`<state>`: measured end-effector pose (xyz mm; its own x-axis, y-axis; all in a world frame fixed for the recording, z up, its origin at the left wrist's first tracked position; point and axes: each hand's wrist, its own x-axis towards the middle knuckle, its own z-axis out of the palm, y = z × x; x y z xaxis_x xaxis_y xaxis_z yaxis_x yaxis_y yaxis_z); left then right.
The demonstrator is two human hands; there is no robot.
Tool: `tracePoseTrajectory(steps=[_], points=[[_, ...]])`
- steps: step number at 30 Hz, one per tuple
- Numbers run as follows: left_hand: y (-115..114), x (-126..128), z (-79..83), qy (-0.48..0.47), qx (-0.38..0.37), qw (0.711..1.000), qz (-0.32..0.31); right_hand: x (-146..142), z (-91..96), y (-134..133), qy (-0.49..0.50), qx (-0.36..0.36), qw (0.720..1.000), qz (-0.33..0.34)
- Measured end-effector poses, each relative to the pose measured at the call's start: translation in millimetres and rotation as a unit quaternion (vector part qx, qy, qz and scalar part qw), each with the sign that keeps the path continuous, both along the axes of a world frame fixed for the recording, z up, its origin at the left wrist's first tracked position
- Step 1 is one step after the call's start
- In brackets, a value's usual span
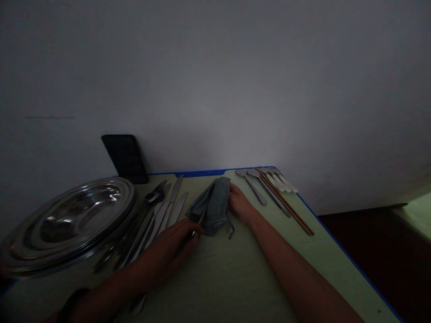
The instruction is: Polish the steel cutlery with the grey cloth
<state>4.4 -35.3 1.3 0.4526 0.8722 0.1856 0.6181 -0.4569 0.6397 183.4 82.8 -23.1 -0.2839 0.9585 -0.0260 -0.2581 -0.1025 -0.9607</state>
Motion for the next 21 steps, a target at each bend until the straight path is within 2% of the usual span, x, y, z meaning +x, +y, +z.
tracePoseTrajectory(steps=[4, 7, 10, 13, 16, 18, 21], points=[[0.2, 0.4, -0.2, -0.027, 0.005, 0.998, 0.052, 1.6, -2.6, 1.4, -0.034, 0.056, 0.997, -0.029], [2.5, -0.5, 0.4, -0.057, 0.057, 0.991, 0.108, 2.9, -5.0, 2.6, -0.031, 0.060, 0.996, -0.055], [4.2, -3.8, 6.8, -0.055, 0.082, 0.984, 0.145, 3.3, -8.0, 3.0, -0.020, 0.051, 0.997, -0.045], [8.0, -9.9, 25.2, 0.001, 0.072, 0.985, 0.154, 2.8, -9.2, 2.4, -0.017, 0.037, 0.999, -0.035], [23.7, -19.8, 54.1, 0.066, 0.100, 0.977, 0.179, 2.5, -8.9, 1.8, -0.014, 0.028, 0.999, -0.023], [42.9, -29.2, 73.1, 0.095, 0.135, 0.958, 0.235, 2.3, -8.5, 1.6, -0.012, 0.021, 1.000, -0.017], [76.8, -46.7, 90.6, 0.047, 0.124, 0.919, 0.371, 1.5, -7.0, 0.8, -0.012, 0.018, 1.000, -0.017]])
